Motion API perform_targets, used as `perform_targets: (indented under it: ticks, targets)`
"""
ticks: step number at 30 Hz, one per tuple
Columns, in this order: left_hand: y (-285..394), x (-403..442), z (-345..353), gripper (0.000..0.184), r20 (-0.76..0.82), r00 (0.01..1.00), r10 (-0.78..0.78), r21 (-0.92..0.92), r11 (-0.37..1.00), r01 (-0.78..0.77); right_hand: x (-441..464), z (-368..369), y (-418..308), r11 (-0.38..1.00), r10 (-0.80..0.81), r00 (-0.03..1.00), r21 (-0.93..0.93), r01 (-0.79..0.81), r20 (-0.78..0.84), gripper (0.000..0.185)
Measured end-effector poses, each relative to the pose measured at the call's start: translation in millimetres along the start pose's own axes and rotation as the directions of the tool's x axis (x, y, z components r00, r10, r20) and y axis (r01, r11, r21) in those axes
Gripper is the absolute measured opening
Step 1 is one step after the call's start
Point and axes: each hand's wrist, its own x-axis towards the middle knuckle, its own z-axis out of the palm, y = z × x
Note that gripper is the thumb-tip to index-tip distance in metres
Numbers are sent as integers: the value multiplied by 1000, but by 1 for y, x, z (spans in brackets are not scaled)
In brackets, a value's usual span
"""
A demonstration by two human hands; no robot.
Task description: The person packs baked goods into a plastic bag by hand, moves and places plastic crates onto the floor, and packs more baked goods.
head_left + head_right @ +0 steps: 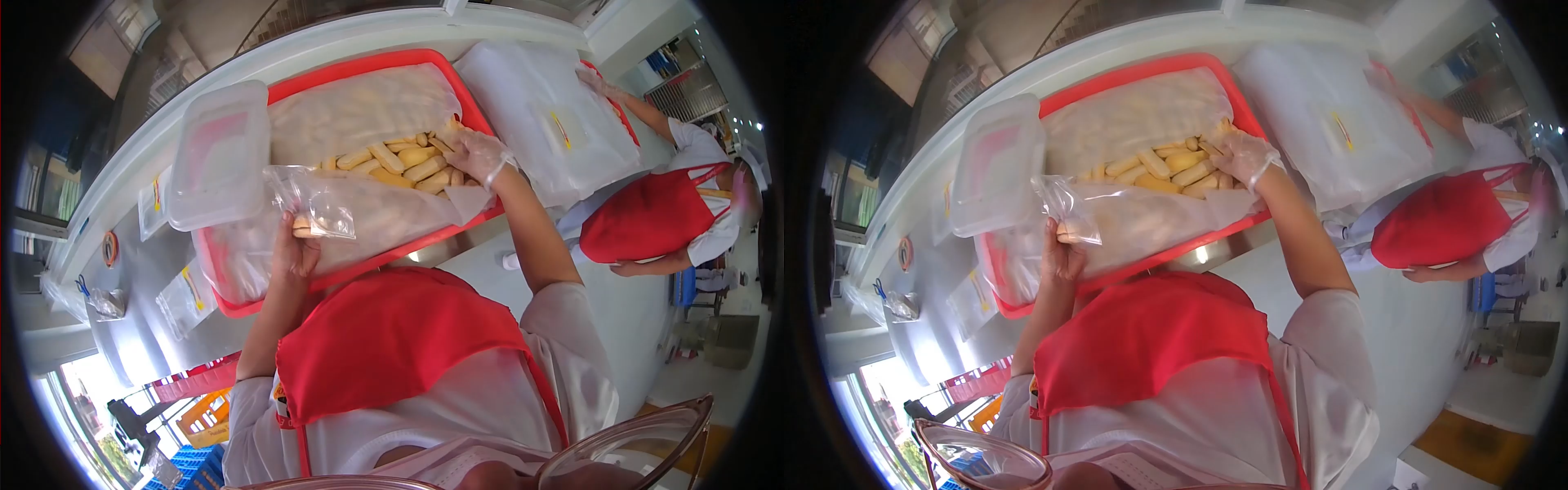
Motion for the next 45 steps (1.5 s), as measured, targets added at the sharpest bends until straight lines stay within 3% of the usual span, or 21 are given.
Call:
perform_targets:
  ticks: [3, 6, 9, 12, 15, 18, 21, 24, 27, 30, 33, 36, 39, 42, 45]
  targets:
    - [0, 1, 6, 31, -2, 1000, 19, 44, 999, -19, 21, 21, 5, 923, -116, 993, -373, 95, -35, 38]
    - [2, 3, -1, 27, 44, 999, 27, 17, 999, -28, 36, 29, 6, 924, -57, 998, -376, 65, 31, 31]
    - [3, 2, -8, 26, 35, 999, 28, 4, 1000, -29, 28, 6, -6, 982, 30, 998, -188, -18, 57, 27]
    - [1, -1, 8, 25, 27, 999, 32, 14, 999, -32, 32, 18, 19, 980, -196, 959, -88, 181, -204, 25]
    - [0, 0, 9, 24, 22, 999, 24, 21, 999, -24, 41, 29, 26, 989, -125, 890, 11, 145, -439, 25]
    - [-1, 2, 4, 25, -11, 999, 36, 23, 999, -36, 35, 28, 27, 975, -199, 821, -190, 113, -536, 24]
    - [0, 3, 0, 26, 2, 999, 43, 19, 999, -43, 0, 17, -1, 965, -71, 972, -261, 10, -225, 20]
    - [0, 2, 1, 28, 20, 999, 48, 18, 999, -49, -2, 34, 17, 971, -75, 986, -237, 38, -147, 20]
    - [-1, 2, 5, 29, 27, 999, 39, 15, 999, -40, 2, 41, 26, 964, 24, 985, -256, -67, -170, 23]
    - [0, 2, 2, 29, 27, 999, 30, 2, 1000, -30, 5, 43, 28, 981, -4, 961, -188, -50, -276, 25]
    - [0, 1, 3, 30, 12, 999, 51, 12, 999, -51, 3, 34, 26, 979, 67, 932, -158, -131, -357, 26]
    - [0, 0, 1, 32, 0, 999, 45, 17, 999, -45, -8, 21, 1, 973, 54, 971, -208, -104, -235, 27]
    - [0, 0, 3, 32, 39, 998, 45, 7, 999, -45, 15, 52, 28, 918, -54, 976, -395, -35, -212, 27]
    - [0, 0, 4, 31, 63, 997, 44, -7, 999, -44, 15, 51, 40, 920, -225, 913, -383, 84, -340, 27]
    - [0, 0, 2, 31, 66, 997, 40, -15, 999, -39, 14, 38, 25, 968, -2, 983, -247, -44, -182, 30]
